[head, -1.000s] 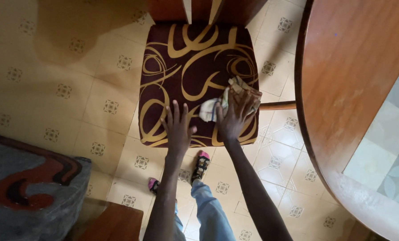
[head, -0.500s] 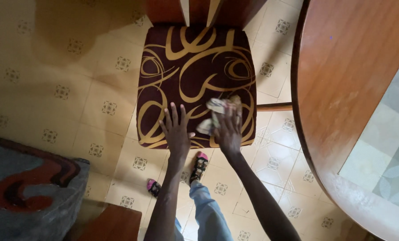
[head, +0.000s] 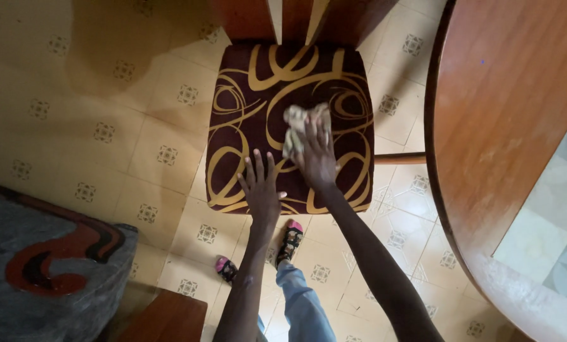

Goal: Cleaning and wiping down wooden chairs with a cloth in a living/dining room area.

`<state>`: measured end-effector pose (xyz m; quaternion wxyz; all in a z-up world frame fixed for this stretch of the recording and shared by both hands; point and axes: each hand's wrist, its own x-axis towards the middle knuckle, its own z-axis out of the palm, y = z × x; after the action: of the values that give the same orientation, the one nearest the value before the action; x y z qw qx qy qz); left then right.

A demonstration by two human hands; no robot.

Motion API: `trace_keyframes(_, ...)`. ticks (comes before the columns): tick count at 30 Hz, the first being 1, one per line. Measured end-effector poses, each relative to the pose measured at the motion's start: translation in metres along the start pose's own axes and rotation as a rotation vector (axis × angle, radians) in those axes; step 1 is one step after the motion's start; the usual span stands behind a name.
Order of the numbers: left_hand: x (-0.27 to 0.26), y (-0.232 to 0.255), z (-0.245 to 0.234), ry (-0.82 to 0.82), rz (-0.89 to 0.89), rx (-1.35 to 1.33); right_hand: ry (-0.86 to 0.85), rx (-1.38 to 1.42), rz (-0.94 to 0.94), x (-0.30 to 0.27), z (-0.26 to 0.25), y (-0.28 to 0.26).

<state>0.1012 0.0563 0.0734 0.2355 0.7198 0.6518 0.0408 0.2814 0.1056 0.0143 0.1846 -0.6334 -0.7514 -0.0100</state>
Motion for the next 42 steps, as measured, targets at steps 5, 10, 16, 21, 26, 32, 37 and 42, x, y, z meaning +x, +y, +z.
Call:
trace_keyframes(5, 0.002, 0.001, -0.002, 0.049, -0.005, 0.009, -0.104, 0.049, 0.124, -0.040, -0.023, 0.007)
trace_keyframes(10, 0.011, 0.000, -0.001, 0.329, 0.034, -0.136, 0.028, 0.014, 0.418, 0.006, 0.001, 0.035)
trace_keyframes(16, 0.014, 0.018, -0.025, -0.006, -0.184, -0.056, 0.020, -0.141, 0.558, 0.082, 0.088, 0.068)
trace_keyframes(21, 0.011, 0.030, -0.028, 0.067, -0.176, -0.010, 0.153, -0.102, 0.203, 0.116, 0.087, 0.018)
trace_keyframes(26, 0.025, 0.027, -0.011, 0.067, -0.230, 0.102, -0.257, -0.015, 0.055, 0.097, 0.033, -0.046)
trace_keyframes(32, 0.032, 0.022, -0.015, 0.104, -0.203, 0.058, -0.279, -0.192, -0.065, 0.060, 0.018, -0.018)
trace_keyframes(37, 0.032, 0.019, -0.017, 0.111, -0.183, 0.104, -0.023, 0.013, 0.242, 0.091, 0.060, -0.009)
trace_keyframes(42, 0.048, 0.029, -0.037, -0.089, -0.259, 0.202, -0.199, 0.028, -0.031, 0.110, 0.032, -0.029)
